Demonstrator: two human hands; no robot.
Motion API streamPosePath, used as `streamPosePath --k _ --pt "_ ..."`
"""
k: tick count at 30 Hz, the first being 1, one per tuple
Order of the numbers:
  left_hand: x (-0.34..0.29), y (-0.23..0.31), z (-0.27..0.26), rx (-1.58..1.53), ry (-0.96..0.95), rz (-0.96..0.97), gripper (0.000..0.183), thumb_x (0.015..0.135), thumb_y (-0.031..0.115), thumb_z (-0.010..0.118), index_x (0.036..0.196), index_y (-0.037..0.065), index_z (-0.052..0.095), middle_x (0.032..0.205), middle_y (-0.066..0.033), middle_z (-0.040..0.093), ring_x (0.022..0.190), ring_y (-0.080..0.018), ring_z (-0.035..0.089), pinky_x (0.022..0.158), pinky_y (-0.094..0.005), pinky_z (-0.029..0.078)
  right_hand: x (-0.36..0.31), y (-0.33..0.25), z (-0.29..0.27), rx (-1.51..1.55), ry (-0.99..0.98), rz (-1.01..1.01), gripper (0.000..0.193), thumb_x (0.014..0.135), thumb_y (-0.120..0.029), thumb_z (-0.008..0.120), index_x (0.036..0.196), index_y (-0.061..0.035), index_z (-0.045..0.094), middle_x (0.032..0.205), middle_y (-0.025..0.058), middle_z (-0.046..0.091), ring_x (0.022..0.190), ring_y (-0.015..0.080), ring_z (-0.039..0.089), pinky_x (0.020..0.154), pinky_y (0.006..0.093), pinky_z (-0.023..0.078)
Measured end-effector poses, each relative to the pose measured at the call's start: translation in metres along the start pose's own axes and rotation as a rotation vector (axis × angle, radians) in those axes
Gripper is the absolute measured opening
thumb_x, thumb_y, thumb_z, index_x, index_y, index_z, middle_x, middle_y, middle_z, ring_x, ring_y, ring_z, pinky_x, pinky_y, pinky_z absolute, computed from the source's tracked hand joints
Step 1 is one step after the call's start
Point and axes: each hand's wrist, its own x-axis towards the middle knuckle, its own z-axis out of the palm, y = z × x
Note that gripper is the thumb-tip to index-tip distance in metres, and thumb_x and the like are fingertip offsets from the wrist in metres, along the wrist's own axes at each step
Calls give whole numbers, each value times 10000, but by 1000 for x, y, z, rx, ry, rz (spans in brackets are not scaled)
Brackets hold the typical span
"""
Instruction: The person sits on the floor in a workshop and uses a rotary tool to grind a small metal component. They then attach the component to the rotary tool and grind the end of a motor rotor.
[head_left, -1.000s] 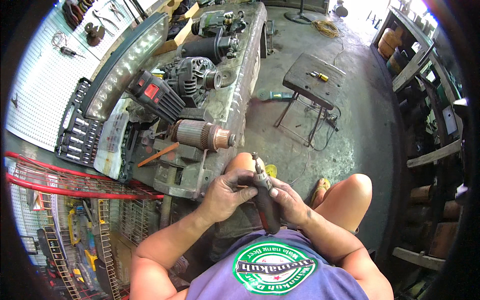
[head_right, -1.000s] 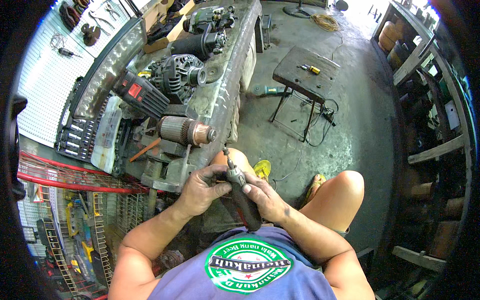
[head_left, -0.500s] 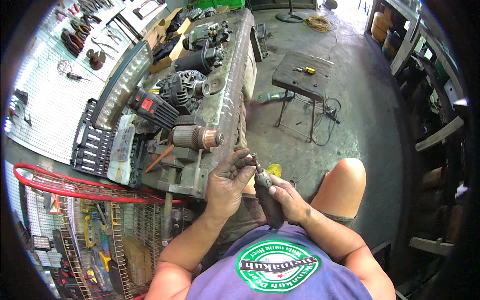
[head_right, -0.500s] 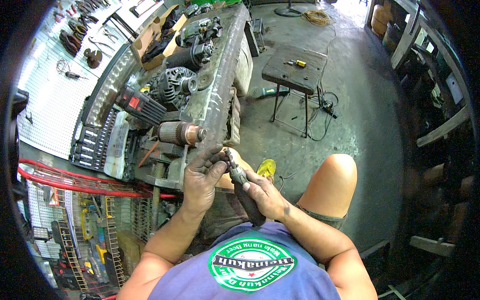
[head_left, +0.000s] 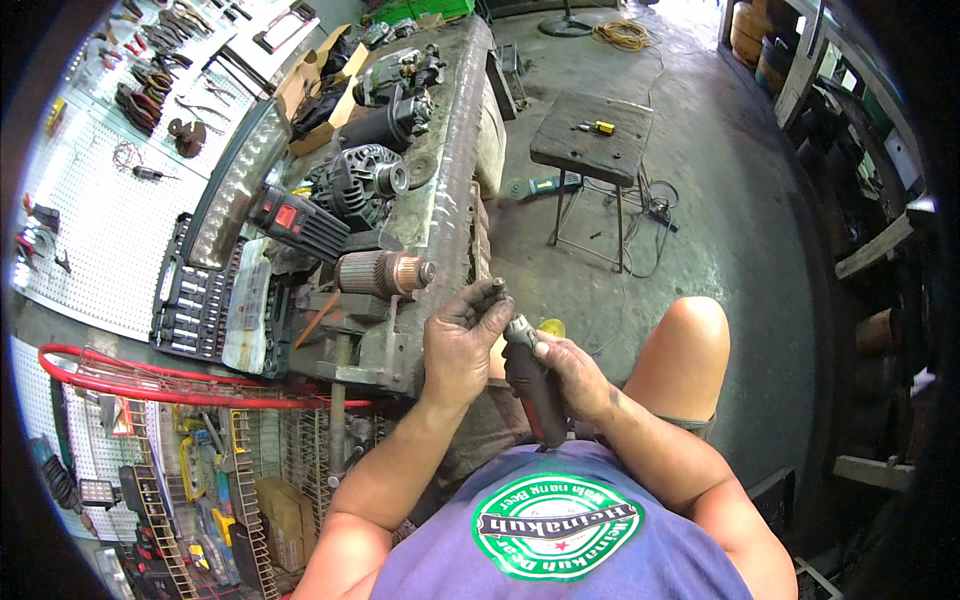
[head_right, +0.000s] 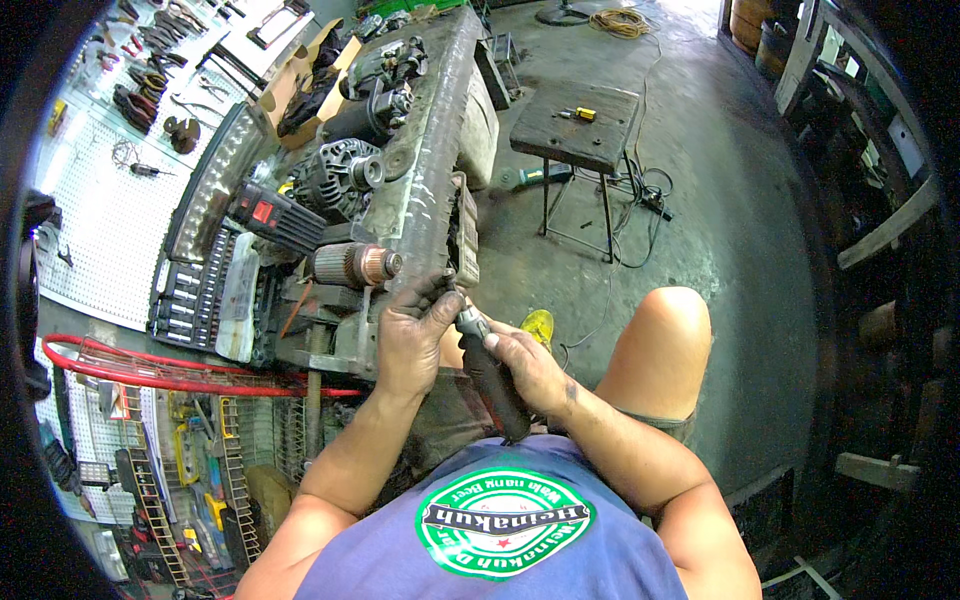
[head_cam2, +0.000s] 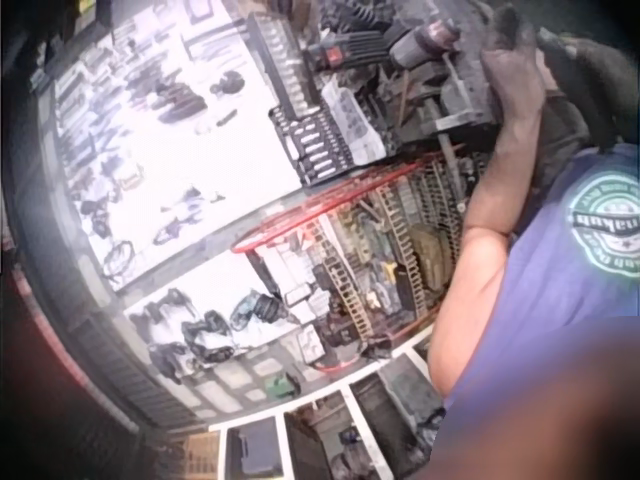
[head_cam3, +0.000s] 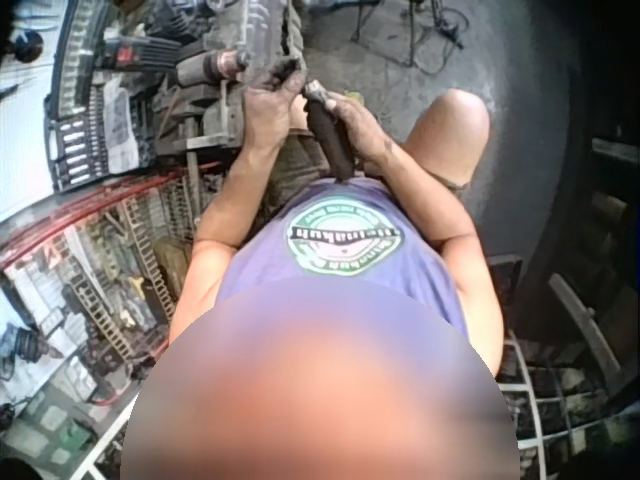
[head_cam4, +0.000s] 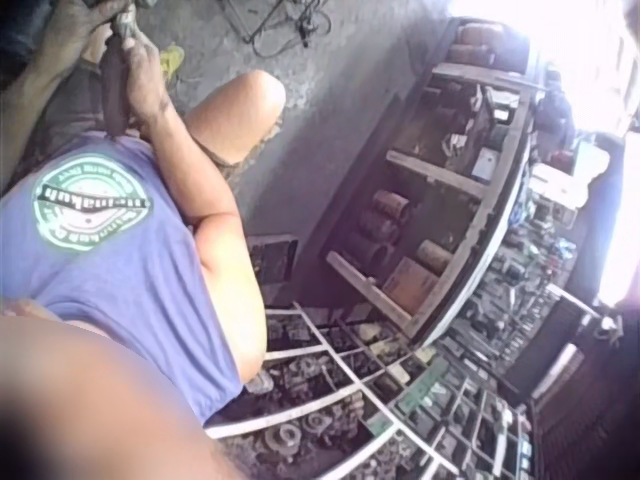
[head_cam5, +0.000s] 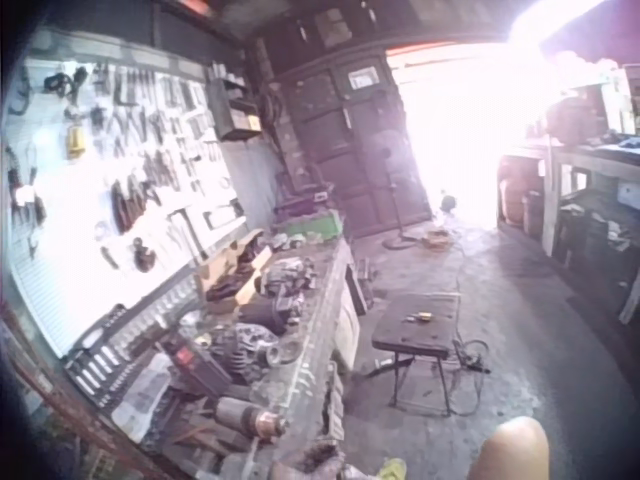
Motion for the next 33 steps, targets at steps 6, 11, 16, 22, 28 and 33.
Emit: streamPosePath --k 6,11,16,22,28,33 --pt "16 -6 13 -21 3 30 319 958 37 825 1251 -20 712 1087 -65 761 976 -142 709 893 -276 580 3 4 -7 402 102 122 459 1089 -408 495 1315 -31 624 1017 96 710 877 183 687 811 345 575" --pt "17 -1 23 -27 -23 19 354 955 69 841 1269 -4 696 1048 -43 736 937 -94 692 751 -229 587 4 6 -16 522 14 115 534 1052 -465 526 1295 -4 641 1024 142 739 846 242 724 808 412 614" --pt "15 2 30 -21 -53 51 404 945 90 857 1299 4 684 1032 -28 726 885 -81 682 691 -211 564 2 9 -21 560 -103 91 709 976 -578 571 1325 35 637 1051 201 744 863 300 737 825 440 623" --pt "10 4 32 -18 -94 46 434 941 98 864 1321 -8 683 1035 -27 724 886 -85 679 710 -217 562 -1 9 -20 588 -127 93 738 941 -596 585 1304 45 641 1051 220 739 868 323 738 827 445 623" --pt "5 3 32 -47 -84 58 387 952 74 847 1297 -16 699 1044 -34 733 893 -90 684 748 -231 572 -1 8 -18 519 -124 65 729 930 -592 601 1274 48 653 1036 225 741 839 320 738 799 452 627" --pt "4 5 32 -58 -59 33 320 998 96 799 1288 -5 709 1033 -40 747 923 -111 696 817 -261 581 -4 11 -14 415 -26 1 682 983 -532 594 1365 33 612 1181 169 719 1010 251 715 914 380 588"
